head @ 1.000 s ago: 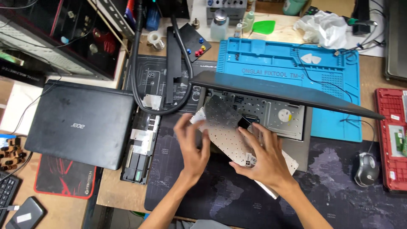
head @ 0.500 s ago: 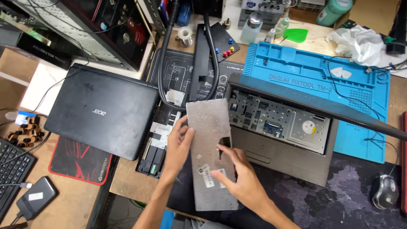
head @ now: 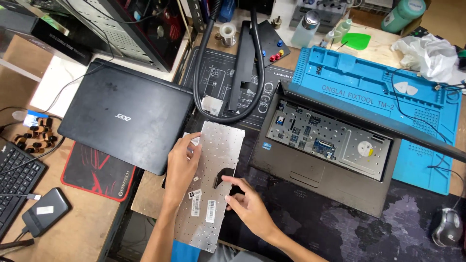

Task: Disassembling a laptop by removing the battery, keyboard, and internal screws

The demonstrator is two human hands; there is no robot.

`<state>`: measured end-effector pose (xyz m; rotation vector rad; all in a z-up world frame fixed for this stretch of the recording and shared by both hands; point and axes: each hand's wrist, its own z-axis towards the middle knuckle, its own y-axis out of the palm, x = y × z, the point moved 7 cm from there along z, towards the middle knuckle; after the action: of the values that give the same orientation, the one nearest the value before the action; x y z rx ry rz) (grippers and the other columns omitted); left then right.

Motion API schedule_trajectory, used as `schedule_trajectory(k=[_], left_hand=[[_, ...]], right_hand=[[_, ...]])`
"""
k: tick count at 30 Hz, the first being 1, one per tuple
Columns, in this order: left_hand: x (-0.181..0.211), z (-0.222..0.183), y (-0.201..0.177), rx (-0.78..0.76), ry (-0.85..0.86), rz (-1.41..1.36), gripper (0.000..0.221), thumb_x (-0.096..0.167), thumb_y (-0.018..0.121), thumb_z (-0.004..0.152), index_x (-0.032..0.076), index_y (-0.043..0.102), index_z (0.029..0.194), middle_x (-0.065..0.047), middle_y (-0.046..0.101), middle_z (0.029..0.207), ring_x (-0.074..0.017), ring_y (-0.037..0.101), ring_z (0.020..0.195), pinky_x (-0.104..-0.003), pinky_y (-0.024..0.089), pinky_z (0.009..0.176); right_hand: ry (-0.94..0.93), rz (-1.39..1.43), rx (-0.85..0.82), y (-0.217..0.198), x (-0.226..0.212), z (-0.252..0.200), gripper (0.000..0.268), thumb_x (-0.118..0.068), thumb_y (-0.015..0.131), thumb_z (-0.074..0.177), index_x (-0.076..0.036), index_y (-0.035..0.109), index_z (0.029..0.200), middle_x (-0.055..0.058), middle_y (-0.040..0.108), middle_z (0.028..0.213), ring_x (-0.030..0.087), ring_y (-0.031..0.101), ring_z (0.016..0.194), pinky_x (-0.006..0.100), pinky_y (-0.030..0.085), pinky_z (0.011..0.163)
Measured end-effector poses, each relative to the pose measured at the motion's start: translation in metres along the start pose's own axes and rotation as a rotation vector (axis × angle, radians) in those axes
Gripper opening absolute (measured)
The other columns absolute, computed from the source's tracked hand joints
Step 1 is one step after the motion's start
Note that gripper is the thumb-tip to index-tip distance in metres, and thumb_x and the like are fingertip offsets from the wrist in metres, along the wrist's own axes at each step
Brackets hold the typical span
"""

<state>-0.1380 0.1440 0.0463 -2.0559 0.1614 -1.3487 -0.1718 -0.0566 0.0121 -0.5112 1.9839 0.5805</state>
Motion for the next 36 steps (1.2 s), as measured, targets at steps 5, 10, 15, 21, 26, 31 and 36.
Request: schedule_trajectory(k=[5, 10, 15, 21, 26, 31, 36], left_hand=[[0.012, 0.025, -0.007, 0.002, 0.297, 0.328, 0.047, 0.001, 0.044, 0.095, 0.015, 0.058, 0.138, -0.012, 0.053, 0.109, -0.0325, 0.062, 0.081, -0.048, 0.05, 0.067], [0.003, 0.075, 0.013, 0.035, 0.565, 0.605, 0.077, -0.019, 0.047, 0.075, 0.019, 0.059, 0.141, -0.01, 0.038, 0.095, -0.031, 0.042, 0.081, -0.045, 0.044, 0.07], [0.025, 0.08, 0.016, 0.062, 0.693, 0.697, 0.047, -0.021, 0.042, 0.075, 0.011, 0.057, 0.106, -0.01, 0.038, 0.093, -0.029, 0.038, 0.08, -0.04, 0.038, 0.064], [0.064, 0.068, -0.003, -0.004, 0.713, 0.514, 0.018, 0.002, 0.059, 0.098, 0.015, 0.061, 0.11, -0.008, 0.039, 0.095, -0.0273, 0.042, 0.085, -0.04, 0.041, 0.072], [0.054, 0.072, -0.013, 0.007, 0.716, 0.471, 0.012, 0.012, 0.059, 0.102, 0.019, 0.065, 0.11, -0.005, 0.036, 0.093, -0.0276, 0.044, 0.085, -0.039, 0.042, 0.076], [0.036, 0.074, -0.01, 0.042, 0.703, 0.49, 0.015, 0.019, 0.058, 0.103, 0.029, 0.065, 0.112, -0.003, 0.035, 0.092, -0.0302, 0.049, 0.085, -0.039, 0.045, 0.077], [0.023, 0.07, 0.009, 0.005, 0.629, 0.493, 0.018, 0.019, 0.054, 0.104, 0.028, 0.063, 0.117, -0.005, 0.041, 0.091, -0.0311, 0.054, 0.084, -0.04, 0.047, 0.076]], right_hand=[[0.006, 0.023, 0.009, 0.004, 0.009, 0.01, 0.043, -0.01, 0.059, 0.095, -0.009, 0.059, 0.138, 0.003, 0.058, 0.149, 0.009, 0.063, 0.071, 0.025, 0.062, 0.078], [-0.027, 0.046, 0.041, 0.004, 0.012, 0.015, 0.042, -0.008, 0.061, 0.095, -0.008, 0.061, 0.137, 0.003, 0.059, 0.147, 0.01, 0.063, 0.071, 0.024, 0.06, 0.076], [0.04, 0.026, 0.032, 0.007, 0.007, 0.014, 0.041, -0.01, 0.061, 0.094, -0.011, 0.061, 0.136, 0.0, 0.06, 0.148, 0.01, 0.066, 0.071, 0.023, 0.06, 0.08], [0.01, 0.057, 0.048, 0.011, 0.004, 0.03, 0.044, -0.009, 0.062, 0.094, -0.01, 0.058, 0.139, 0.003, 0.06, 0.147, 0.011, 0.066, 0.073, 0.023, 0.059, 0.08], [-0.11, 0.102, 0.088, 0.017, 0.006, 0.063, 0.047, -0.001, 0.062, 0.094, -0.007, 0.058, 0.141, 0.008, 0.059, 0.135, 0.011, 0.068, 0.079, 0.027, 0.065, 0.076], [-0.183, 0.096, 0.151, 0.016, 0.008, 0.079, 0.049, 0.004, 0.059, 0.095, -0.006, 0.059, 0.143, 0.012, 0.057, 0.125, 0.014, 0.07, 0.084, 0.032, 0.067, 0.077], [-0.148, -0.138, 0.133, 0.009, -0.026, 0.066, 0.048, -0.004, 0.065, 0.095, -0.01, 0.054, 0.142, 0.023, 0.064, 0.124, 0.025, 0.076, 0.083, 0.038, 0.067, 0.077]])
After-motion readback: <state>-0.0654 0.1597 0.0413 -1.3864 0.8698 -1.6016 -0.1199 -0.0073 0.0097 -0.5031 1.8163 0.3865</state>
